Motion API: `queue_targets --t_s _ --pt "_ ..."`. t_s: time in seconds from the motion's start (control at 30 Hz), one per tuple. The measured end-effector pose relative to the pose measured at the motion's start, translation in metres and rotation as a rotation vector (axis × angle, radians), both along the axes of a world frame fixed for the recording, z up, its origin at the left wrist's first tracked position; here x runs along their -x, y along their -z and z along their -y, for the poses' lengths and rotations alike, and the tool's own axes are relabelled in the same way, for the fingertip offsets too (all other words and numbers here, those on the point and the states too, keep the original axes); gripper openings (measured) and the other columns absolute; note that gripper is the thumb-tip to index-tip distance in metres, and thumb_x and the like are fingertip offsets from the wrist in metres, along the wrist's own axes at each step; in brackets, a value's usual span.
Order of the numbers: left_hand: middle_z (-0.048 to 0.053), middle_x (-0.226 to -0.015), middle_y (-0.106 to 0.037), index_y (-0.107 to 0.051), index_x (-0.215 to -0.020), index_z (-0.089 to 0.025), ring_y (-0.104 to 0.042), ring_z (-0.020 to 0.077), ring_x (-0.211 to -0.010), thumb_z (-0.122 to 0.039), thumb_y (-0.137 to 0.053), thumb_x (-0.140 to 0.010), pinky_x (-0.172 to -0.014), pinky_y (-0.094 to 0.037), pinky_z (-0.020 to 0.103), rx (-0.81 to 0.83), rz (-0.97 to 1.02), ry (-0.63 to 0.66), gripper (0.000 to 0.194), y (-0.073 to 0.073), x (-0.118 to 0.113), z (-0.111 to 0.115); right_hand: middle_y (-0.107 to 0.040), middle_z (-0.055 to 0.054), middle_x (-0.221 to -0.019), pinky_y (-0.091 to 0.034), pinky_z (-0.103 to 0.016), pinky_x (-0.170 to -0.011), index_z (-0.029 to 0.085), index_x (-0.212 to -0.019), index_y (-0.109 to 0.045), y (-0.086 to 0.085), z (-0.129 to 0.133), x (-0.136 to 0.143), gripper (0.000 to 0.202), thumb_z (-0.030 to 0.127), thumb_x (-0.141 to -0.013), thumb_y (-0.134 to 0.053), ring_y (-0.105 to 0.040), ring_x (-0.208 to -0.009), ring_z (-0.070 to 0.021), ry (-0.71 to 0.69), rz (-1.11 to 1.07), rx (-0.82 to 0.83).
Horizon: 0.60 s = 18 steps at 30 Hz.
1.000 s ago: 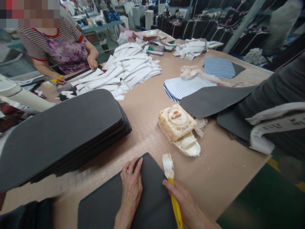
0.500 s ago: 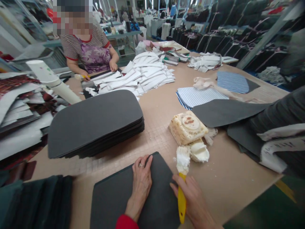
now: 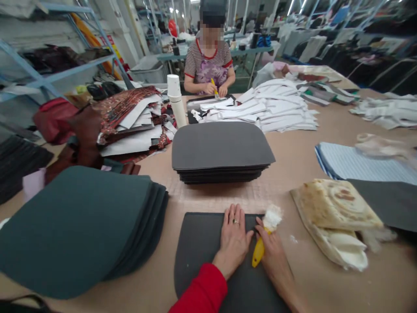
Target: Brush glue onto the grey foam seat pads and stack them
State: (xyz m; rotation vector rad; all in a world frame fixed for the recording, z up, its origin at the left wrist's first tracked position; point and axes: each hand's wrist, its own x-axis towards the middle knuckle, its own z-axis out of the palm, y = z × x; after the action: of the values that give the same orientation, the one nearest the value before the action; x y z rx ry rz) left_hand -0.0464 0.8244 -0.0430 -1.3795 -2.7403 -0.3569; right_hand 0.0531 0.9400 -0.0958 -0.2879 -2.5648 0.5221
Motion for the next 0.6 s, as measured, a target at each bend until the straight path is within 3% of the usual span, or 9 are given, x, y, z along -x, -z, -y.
queue_targets --t_s 0.13,0.33,0.43,0.5,0.6 --pt "0.018 -0.146 -0.025 -0.025 -0.138 -0.005 -0.015 0.029 -0.137 -0.051 -0.033 -0.088 -0.11 -0.026 0.046 0.031 -0.028 -0.162 0.069 -0.001 0.004 0.043 -0.052 -0.017 -0.125 -0.047 -0.046 -0.086 0.014 -0.109 -0.052 -0.001 0.001 0.0 0.026 0.024 -0.093 -0.033 -0.053 -0.108 -0.0276 -0.01 0.001 -0.002" --pt "0.02 -0.145 -0.028 -0.027 -0.137 -0.004 -0.019 0.03 -0.136 -0.042 -0.041 -0.086 -0.107 -0.03 0.05 0.05 -0.121 -0.382 0.065 0.0 0.019 0.128 -0.052 -0.015 -0.126 -0.048 -0.046 -0.087 0.015 -0.105 -0.053 -0.005 0.002 -0.001 0.027 0.025 -0.093 -0.032 -0.053 -0.106 -0.0261 0.0 0.033 0.013" --pt "0.022 -0.142 -0.031 -0.025 -0.138 -0.005 -0.024 0.032 -0.134 -0.043 -0.043 -0.085 -0.104 -0.032 0.053 -0.008 -0.163 -0.495 0.068 0.0 0.017 0.147 -0.053 -0.015 -0.125 -0.048 -0.046 -0.085 0.015 -0.105 -0.054 -0.002 0.001 -0.002 0.028 0.026 -0.092 -0.031 -0.053 -0.106 -0.0265 -0.01 0.023 0.012" --pt "0.025 -0.139 -0.036 -0.025 -0.137 -0.003 -0.029 0.0341 -0.131 -0.042 -0.045 -0.085 -0.101 -0.036 0.052 -0.073 -0.2 -0.565 0.068 -0.014 0.009 0.15 -0.054 -0.015 -0.124 -0.049 -0.046 -0.083 0.016 -0.104 -0.055 0.004 -0.001 -0.003 0.028 0.027 -0.091 -0.032 -0.055 -0.104 -0.0268 -0.018 0.012 0.022" --pt "0.02 -0.136 -0.042 -0.026 -0.137 -0.008 -0.036 0.0282 -0.128 -0.031 -0.043 -0.088 -0.097 -0.041 0.043 -0.209 -0.262 -0.572 0.057 -0.063 -0.003 0.16 -0.057 -0.016 -0.12 -0.05 -0.046 -0.079 0.016 -0.099 -0.058 0.015 -0.008 -0.003 0.03 0.03 -0.088 -0.033 -0.058 -0.095 -0.0282 -0.051 -0.034 0.029"
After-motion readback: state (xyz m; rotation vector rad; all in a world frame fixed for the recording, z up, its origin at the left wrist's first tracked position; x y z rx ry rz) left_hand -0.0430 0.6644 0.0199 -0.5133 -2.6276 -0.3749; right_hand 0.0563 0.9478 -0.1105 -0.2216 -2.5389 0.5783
